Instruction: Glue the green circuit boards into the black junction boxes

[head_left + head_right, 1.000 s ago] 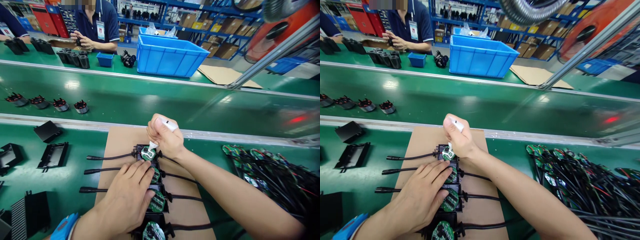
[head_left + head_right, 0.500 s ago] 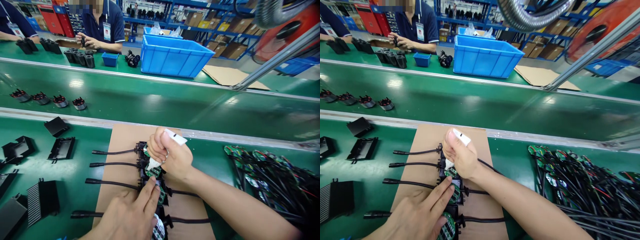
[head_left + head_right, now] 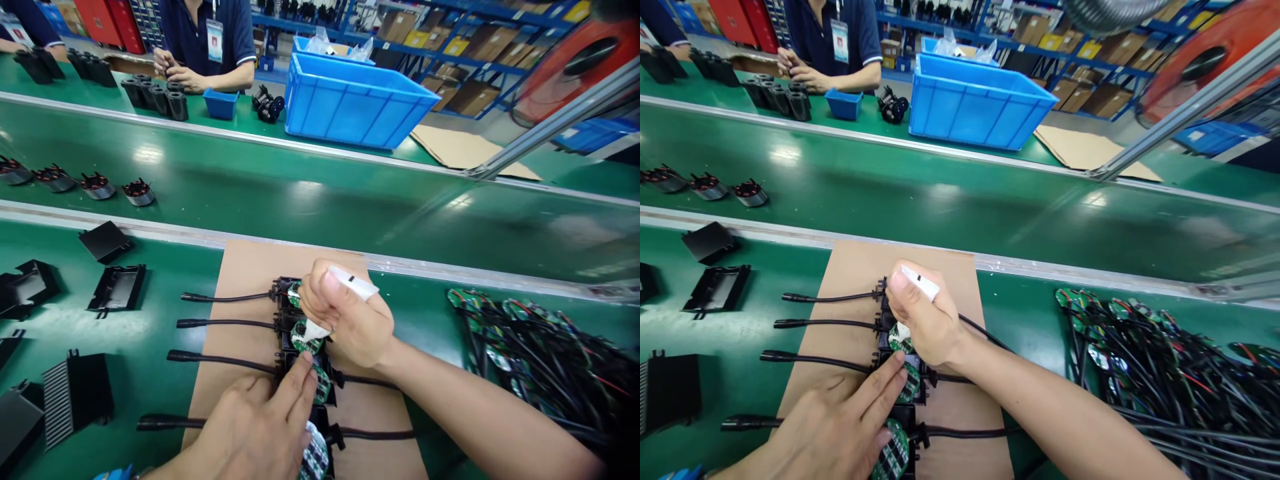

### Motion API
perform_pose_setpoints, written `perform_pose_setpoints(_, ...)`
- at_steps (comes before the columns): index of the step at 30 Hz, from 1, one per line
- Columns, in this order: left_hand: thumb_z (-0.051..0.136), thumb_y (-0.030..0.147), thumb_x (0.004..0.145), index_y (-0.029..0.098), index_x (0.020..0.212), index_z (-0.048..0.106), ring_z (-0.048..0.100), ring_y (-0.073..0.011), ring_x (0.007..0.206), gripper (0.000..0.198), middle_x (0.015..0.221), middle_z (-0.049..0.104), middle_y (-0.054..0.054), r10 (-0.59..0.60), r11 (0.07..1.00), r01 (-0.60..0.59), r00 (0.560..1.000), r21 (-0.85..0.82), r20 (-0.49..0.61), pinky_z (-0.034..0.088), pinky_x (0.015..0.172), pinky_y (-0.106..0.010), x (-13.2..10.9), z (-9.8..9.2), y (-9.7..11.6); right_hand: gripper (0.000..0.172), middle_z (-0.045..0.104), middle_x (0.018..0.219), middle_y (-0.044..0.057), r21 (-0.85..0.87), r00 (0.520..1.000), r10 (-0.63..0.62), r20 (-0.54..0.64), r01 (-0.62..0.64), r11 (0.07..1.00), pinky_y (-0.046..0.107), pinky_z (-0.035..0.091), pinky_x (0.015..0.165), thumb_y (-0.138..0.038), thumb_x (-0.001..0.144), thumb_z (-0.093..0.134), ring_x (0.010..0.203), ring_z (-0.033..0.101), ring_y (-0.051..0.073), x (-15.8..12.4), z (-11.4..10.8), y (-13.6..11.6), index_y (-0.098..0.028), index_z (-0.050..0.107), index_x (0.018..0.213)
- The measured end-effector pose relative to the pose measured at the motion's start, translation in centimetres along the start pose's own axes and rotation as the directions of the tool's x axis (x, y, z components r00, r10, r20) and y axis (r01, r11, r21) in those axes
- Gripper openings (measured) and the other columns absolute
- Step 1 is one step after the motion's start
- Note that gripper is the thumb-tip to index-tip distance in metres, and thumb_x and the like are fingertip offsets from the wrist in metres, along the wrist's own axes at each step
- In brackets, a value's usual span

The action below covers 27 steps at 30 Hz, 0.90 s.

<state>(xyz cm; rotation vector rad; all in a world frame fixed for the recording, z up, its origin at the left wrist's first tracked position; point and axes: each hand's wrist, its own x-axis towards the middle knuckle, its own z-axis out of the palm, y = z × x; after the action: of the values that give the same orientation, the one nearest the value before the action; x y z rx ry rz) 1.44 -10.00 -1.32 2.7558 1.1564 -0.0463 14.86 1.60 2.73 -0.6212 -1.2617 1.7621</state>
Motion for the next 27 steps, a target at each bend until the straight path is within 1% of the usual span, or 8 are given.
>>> perform_pose_setpoints(3,0.044,0.033,0.093,0.011,0.144,0.038,0.069,-0.0209,0.076,0.056,0.150,0.030,-0.016,-0.005,1.000,0.005,1.000,0.010,-0.003,0.059,0.058,-0.033,0.1,-0.1,-0.1,0.041,0.024,0.054,-0.007,-0.013,1.000,-0.015,0.002,0.015,1.000,0.022,0.012,0.039,-0.041,0.092,0.053,0.043,0.020,0.005,-0.6,-0.3,-0.1,-0.019,0.034,0.063)
perform_pose_setpoints(8,0.046,0.033,0.091,0.012,0.142,0.042,0.069,-0.0205,0.074,0.055,0.149,0.032,-0.015,-0.018,1.000,0.019,0.999,0.020,-0.047,0.058,0.056,-0.032,0.0,-0.2,-0.1,0.037,0.027,0.053,-0.007,-0.058,0.998,-0.067,-0.007,0.066,0.996,0.022,0.015,0.040,-0.039,0.093,0.051,0.044,0.022,0.006,-1.3,-0.7,-0.5,-0.019,0.038,0.065)
perform_pose_setpoints(11,0.047,0.031,0.090,0.012,0.141,0.044,0.069,-0.0196,0.072,0.054,0.148,0.034,-0.014,-0.017,0.999,0.018,0.998,0.028,-0.065,0.058,0.056,-0.031,-0.1,-0.1,0.0,0.038,0.028,0.053,-0.007,-0.072,0.997,-0.068,-0.031,0.065,0.995,0.022,0.014,0.040,-0.039,0.093,0.052,0.044,0.022,0.006,-1.1,-0.9,-1.0,-0.019,0.039,0.064)
perform_pose_setpoints(14,0.047,0.031,0.090,0.012,0.141,0.044,0.068,-0.0186,0.071,0.054,0.148,0.033,-0.014,-0.015,0.999,0.018,0.997,0.032,-0.081,0.058,0.055,-0.030,-0.2,0.1,0.0,0.040,0.027,0.052,-0.008,-0.075,0.998,-0.064,-0.029,0.061,0.995,0.021,0.013,0.038,-0.040,0.091,0.055,0.042,0.021,0.005,-0.6,-1.0,-1.3,-0.019,0.038,0.062)
perform_pose_setpoints(17,0.046,0.031,0.090,0.013,0.142,0.043,0.068,-0.0186,0.071,0.055,0.149,0.031,-0.014,-0.011,1.000,0.013,0.996,0.027,-0.088,0.058,0.055,-0.031,-0.3,0.4,0.0,0.040,0.027,0.052,-0.007,-0.078,0.996,-0.086,-0.029,0.083,0.994,0.021,0.013,0.038,-0.040,0.090,0.056,0.042,0.021,0.005,-0.2,-0.9,-1.1,-0.019,0.038,0.062)
perform_pose_setpoints(21,0.045,0.031,0.090,0.012,0.141,0.043,0.067,-0.0173,0.069,0.054,0.149,0.032,-0.015,-0.005,1.000,0.008,0.997,0.029,-0.082,0.057,0.056,-0.030,-0.4,0.4,0.1,0.039,0.029,0.052,-0.007,-0.104,0.990,-0.137,-0.020,0.134,0.985,0.022,0.016,0.040,-0.038,0.093,0.051,0.043,0.023,0.006,0.1,-1.0,-0.1,-0.019,0.039,0.062)
perform_pose_setpoints(24,0.046,0.030,0.089,0.012,0.140,0.045,0.066,-0.0170,0.067,0.054,0.149,0.033,-0.015,-0.006,0.999,0.009,0.997,0.036,-0.078,0.057,0.055,-0.031,-0.2,0.1,0.0,0.039,0.030,0.053,-0.006,-0.151,0.987,-0.162,-0.014,0.158,0.976,0.022,0.016,0.041,-0.038,0.094,0.050,0.044,0.024,0.006,0.3,-1.3,0.5,-0.019,0.039,0.062)
perform_pose_setpoints(27,0.047,0.028,0.088,0.011,0.138,0.048,0.066,-0.0173,0.066,0.053,0.147,0.037,-0.015,-0.006,0.999,0.010,0.996,0.048,-0.089,0.057,0.055,-0.031,0.0,-0.4,-0.1,0.038,0.033,0.053,-0.005,-0.202,0.985,-0.174,-0.010,0.168,0.965,0.023,0.017,0.042,-0.038,0.093,0.051,0.046,0.027,0.007,0.2,-1.5,0.3,-0.018,0.041,0.063)
